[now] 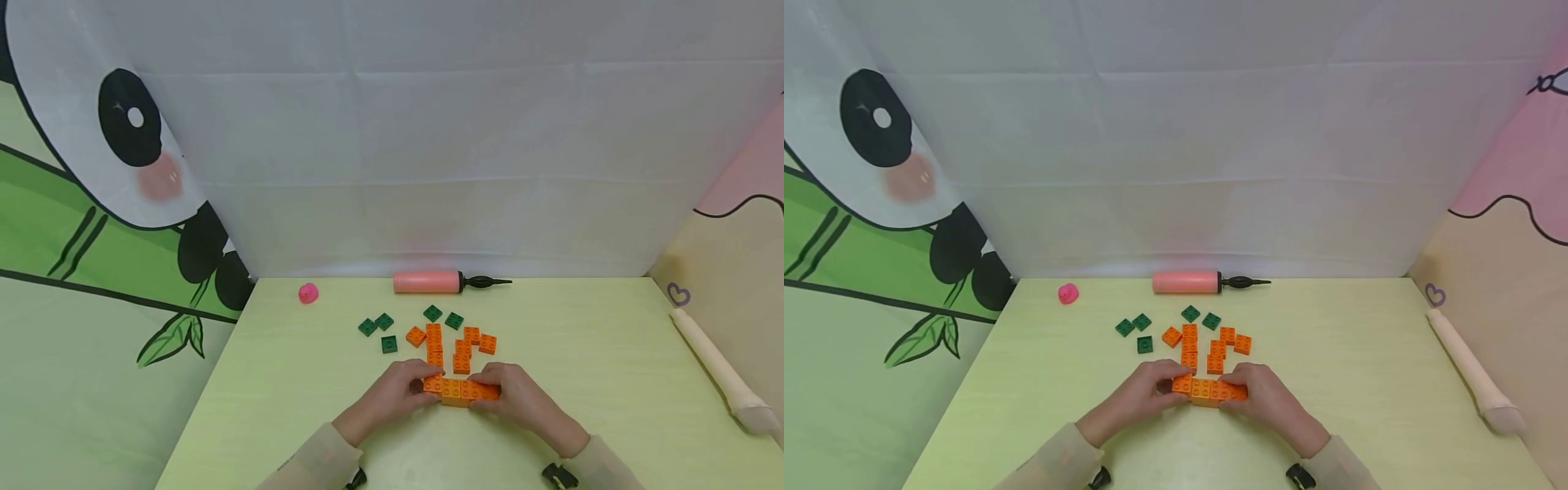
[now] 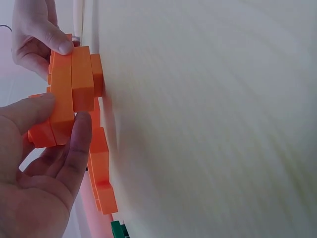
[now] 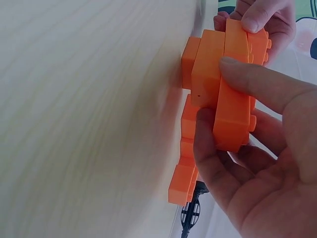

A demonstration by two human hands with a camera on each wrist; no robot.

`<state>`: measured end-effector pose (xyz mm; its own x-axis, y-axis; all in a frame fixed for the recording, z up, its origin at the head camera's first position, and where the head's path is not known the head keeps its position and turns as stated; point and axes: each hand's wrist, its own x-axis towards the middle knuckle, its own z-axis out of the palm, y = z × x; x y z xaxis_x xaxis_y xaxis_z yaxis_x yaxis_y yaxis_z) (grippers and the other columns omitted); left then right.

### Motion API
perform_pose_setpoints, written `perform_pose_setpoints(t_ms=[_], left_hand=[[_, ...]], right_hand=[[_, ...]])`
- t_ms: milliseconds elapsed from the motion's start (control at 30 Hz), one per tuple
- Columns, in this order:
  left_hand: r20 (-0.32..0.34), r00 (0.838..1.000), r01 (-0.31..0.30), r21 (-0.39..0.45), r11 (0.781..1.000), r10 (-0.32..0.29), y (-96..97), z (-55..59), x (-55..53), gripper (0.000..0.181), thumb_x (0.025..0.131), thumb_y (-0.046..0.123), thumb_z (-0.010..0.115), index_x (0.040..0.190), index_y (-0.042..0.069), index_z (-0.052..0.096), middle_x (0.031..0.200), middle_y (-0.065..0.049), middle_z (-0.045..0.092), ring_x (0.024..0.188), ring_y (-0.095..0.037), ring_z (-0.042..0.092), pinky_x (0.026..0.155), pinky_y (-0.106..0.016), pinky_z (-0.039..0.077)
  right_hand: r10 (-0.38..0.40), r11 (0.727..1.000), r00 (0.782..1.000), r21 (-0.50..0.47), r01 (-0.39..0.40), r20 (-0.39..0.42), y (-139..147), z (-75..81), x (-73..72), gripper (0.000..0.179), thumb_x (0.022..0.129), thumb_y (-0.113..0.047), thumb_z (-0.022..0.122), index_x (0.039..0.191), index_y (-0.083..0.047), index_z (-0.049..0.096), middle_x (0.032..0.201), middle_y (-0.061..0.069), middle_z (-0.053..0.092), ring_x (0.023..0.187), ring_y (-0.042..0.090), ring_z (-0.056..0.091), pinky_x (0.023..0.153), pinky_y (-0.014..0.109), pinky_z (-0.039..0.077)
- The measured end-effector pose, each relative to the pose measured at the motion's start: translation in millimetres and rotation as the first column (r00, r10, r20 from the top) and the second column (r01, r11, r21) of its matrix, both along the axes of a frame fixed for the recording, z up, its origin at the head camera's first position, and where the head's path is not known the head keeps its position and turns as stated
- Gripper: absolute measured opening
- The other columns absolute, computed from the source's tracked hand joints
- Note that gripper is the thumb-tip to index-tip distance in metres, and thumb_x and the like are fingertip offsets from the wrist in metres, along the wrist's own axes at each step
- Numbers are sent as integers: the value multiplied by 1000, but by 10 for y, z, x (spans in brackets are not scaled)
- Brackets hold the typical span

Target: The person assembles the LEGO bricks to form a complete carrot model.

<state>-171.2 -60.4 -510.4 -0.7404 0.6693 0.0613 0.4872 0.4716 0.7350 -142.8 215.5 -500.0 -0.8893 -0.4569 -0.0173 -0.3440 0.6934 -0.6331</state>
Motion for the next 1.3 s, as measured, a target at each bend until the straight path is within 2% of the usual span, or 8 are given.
perform_pose_setpoints(t_ms=[367, 633, 700, 767, 900, 1000, 1167, 1300], left_hand=[[65, 997, -33, -1, 999, 33, 14, 15, -3, 41, 94, 18, 81, 133, 12, 73, 105, 11, 67, 77, -5, 54, 69, -21, 50], [98, 993, -65, 1, 998, 65, 6, -26, 19, 42, 94, 24, 81, 134, 17, 72, 115, 10, 69, 85, -4, 59, 77, -22, 53], [155, 985, -78, 31, 996, 72, 9, -41, 27, 42, 95, 27, 80, 135, 18, 71, 122, 9, 69, 90, -4, 62, 80, -22, 54], [259, 963, -97, 85, 992, 72, 11, -55, 40, 40, 99, 30, 75, 136, 17, 70, 126, 6, 69, 93, -7, 67, 81, -24, 56], [395, 918, -127, 179, 976, 47, 11, -79, 55, 39, 106, 33, 64, 139, 13, 68, 109, 1, 76, 84, -20, 75, 79, -29, 59], [409, 912, -133, 212, 968, 35, 13, -92, 52, 38, 107, 31, 62, 138, 10, 69, 94, -1, 77, 79, -26, 75, 79, -30, 58], [438, 897, -168, 231, 958, 51, 26, -109, 36, 33, 104, 25, 67, 134, 10, 72, 100, 4, 76, 76, -27, 75, 75, -30, 59], [442, 896, -171, 241, 955, 49, 33, -96, 24, 33, 104, 22, 68, 133, 8, 72, 106, 3, 76, 76, -30, 75, 74, -30, 60]], right_hand=[[-1, 1000, 1000, -5, 1, -10, -4, -32, 11, 38, 86, -25, 88, 117, -5, 79, 97, -11, 68, 81, 5, 55, 75, 27, 52], [-4, 1000, 1000, -1, 4, -13, -7, -37, 17, 39, 85, -26, 89, 116, -5, 79, 95, -12, 67, 81, 6, 55, 74, 27, 52], [-6, 1000, 1000, -1, 6, -14, -6, -36, 17, 39, 85, -26, 89, 116, -5, 79, 95, -12, 67, 81, 6, 55, 75, 27, 52], [-6, 1000, 1000, 1, 6, -14, -7, -33, 16, 39, 85, -26, 89, 116, -5, 80, 95, -12, 67, 80, 6, 55, 75, 27, 52], [-7, 1000, 1000, 4, 7, -17, -10, -30, 16, 38, 85, -25, 89, 116, -5, 80, 95, -12, 67, 80, 6, 55, 75, 28, 52], [-5, 1000, 1000, 4, 6, -22, -10, -30, 17, 38, 84, -25, 89, 115, -5, 80, 95, -12, 67, 80, 5, 55, 74, 27, 52], [-3, 1000, 1000, 2, 3, -23, -7, -32, 15, 38, 85, -25, 89, 115, -5, 80, 95, -12, 67, 80, 5, 55, 74, 27, 51], [-5, 1000, 1000, 0, 5, -24, -6, -34, 11, 38, 85, -26, 89, 115, -5, 80, 95, -12, 67, 80, 5, 55, 75, 27, 52]])
